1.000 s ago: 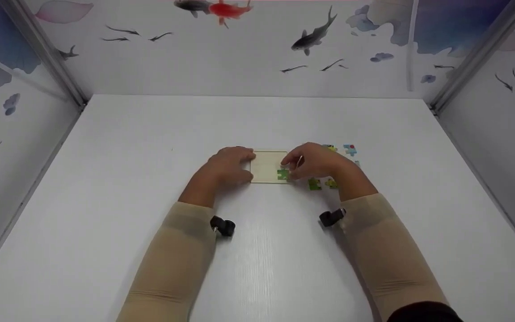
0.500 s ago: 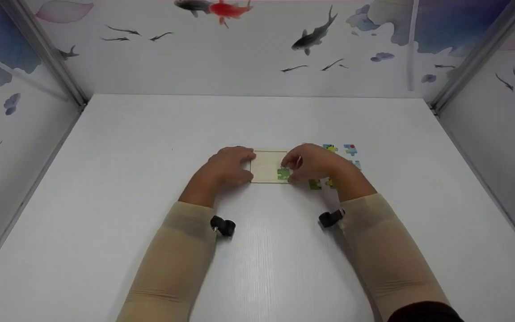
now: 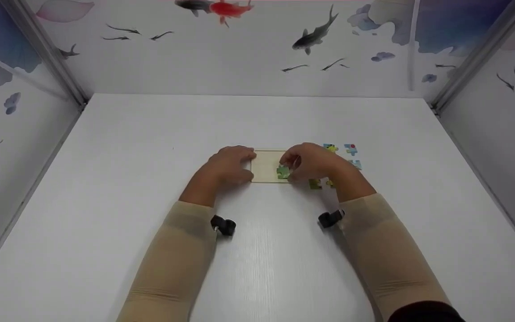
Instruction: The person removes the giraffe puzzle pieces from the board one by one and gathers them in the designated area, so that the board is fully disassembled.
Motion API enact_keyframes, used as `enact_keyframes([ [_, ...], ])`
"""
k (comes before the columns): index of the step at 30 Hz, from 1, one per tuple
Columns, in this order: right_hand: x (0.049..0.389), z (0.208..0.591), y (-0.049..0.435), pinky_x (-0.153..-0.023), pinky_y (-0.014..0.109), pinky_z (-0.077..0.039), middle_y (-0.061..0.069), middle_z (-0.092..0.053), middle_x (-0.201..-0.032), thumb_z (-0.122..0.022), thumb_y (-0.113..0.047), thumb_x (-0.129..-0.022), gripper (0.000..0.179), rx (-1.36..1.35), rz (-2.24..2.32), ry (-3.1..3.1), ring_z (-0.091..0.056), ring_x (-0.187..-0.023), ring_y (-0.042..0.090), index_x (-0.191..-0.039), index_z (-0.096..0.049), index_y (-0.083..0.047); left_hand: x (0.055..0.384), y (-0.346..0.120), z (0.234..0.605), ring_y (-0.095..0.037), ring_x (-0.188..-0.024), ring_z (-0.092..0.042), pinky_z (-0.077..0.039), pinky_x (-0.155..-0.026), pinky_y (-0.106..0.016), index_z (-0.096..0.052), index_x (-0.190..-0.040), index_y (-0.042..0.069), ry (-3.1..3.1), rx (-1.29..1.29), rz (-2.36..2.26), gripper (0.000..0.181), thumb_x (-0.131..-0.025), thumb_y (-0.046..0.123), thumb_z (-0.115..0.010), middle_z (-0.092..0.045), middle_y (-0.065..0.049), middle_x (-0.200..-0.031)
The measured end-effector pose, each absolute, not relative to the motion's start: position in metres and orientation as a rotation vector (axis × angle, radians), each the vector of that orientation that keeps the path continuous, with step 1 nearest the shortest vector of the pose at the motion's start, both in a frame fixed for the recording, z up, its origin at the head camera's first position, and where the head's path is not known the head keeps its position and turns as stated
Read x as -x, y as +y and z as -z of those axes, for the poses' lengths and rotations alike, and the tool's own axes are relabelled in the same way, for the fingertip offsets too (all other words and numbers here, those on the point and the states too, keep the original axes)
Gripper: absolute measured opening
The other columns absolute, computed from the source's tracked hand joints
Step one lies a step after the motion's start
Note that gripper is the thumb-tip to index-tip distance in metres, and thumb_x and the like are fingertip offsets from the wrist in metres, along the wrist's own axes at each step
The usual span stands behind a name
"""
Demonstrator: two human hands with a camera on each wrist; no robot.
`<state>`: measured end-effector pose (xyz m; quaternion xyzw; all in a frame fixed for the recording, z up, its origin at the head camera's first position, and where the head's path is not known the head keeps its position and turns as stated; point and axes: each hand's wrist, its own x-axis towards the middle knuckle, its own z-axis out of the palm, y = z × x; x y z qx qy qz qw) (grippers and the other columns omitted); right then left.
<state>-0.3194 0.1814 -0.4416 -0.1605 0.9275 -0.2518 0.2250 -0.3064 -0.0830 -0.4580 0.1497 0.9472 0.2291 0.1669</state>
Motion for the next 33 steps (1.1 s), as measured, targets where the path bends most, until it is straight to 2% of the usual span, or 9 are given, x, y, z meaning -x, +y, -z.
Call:
enact_keyframes([
  [5, 0.320, 0.443, 0.182, -0.095, 0.042, -0.057, 0.004, -0.073, -0.119, -0.086, -0.015, -0.089, 0.043, 0.458, 0.702, 2.556, -0.064, -0.110, 0.024, -0.131, -0.075, -0.018, 0.307, -0.083, 0.459, -0.026, -0.165, -0.029, -0.026, -0.134, -0.054, -0.051, -0.161, 0.026, 2.695, -0.408, -0.660, 0.069, -0.093, 0.028, -0.065, -0.042, 0.009, -0.172],
  [11, 0.323, 0.443, 0.193, -0.095, 0.042, -0.057, 0.002, -0.072, -0.118, -0.087, -0.020, -0.089, 0.043, 0.454, 0.715, 2.553, -0.064, -0.111, 0.023, -0.130, -0.075, -0.021, 0.306, -0.084, 0.458, -0.026, -0.166, -0.029, -0.025, -0.134, -0.055, -0.051, -0.161, 0.025, 2.698, -0.423, -0.651, 0.067, -0.096, 0.029, -0.066, -0.042, 0.009, -0.172],
  [18, 0.326, 0.431, 0.233, -0.097, 0.043, -0.057, 0.004, -0.071, -0.121, -0.084, -0.023, -0.092, 0.041, 0.452, 0.731, 2.544, -0.066, -0.115, 0.025, -0.132, -0.073, -0.025, 0.303, -0.085, 0.457, -0.027, -0.166, -0.027, -0.024, -0.134, -0.055, -0.050, -0.162, 0.025, 2.700, -0.443, -0.657, 0.068, -0.096, 0.031, -0.066, -0.040, 0.008, -0.173],
  [26, 0.324, 0.424, 0.277, -0.090, 0.036, -0.054, 0.004, -0.070, -0.122, -0.087, -0.023, -0.090, 0.039, 0.293, 0.719, 2.536, -0.060, -0.114, 0.026, -0.127, -0.075, -0.026, 0.302, -0.085, 0.456, -0.027, -0.167, -0.025, -0.021, -0.136, -0.053, -0.049, -0.162, 0.020, 2.692, -0.485, -0.653, 0.067, -0.098, 0.031, -0.066, -0.039, 0.005, -0.174],
  [33, 0.320, 0.427, 0.320, -0.088, 0.036, -0.051, 0.004, -0.068, -0.123, -0.087, -0.025, -0.087, 0.042, 0.286, 0.683, 2.510, -0.058, -0.113, 0.026, -0.128, -0.075, -0.027, 0.299, -0.087, 0.454, -0.026, -0.167, -0.025, -0.023, -0.136, -0.051, -0.049, -0.162, 0.021, 2.685, -0.470, -0.687, 0.067, -0.097, 0.027, -0.062, -0.039, 0.007, -0.174],
])
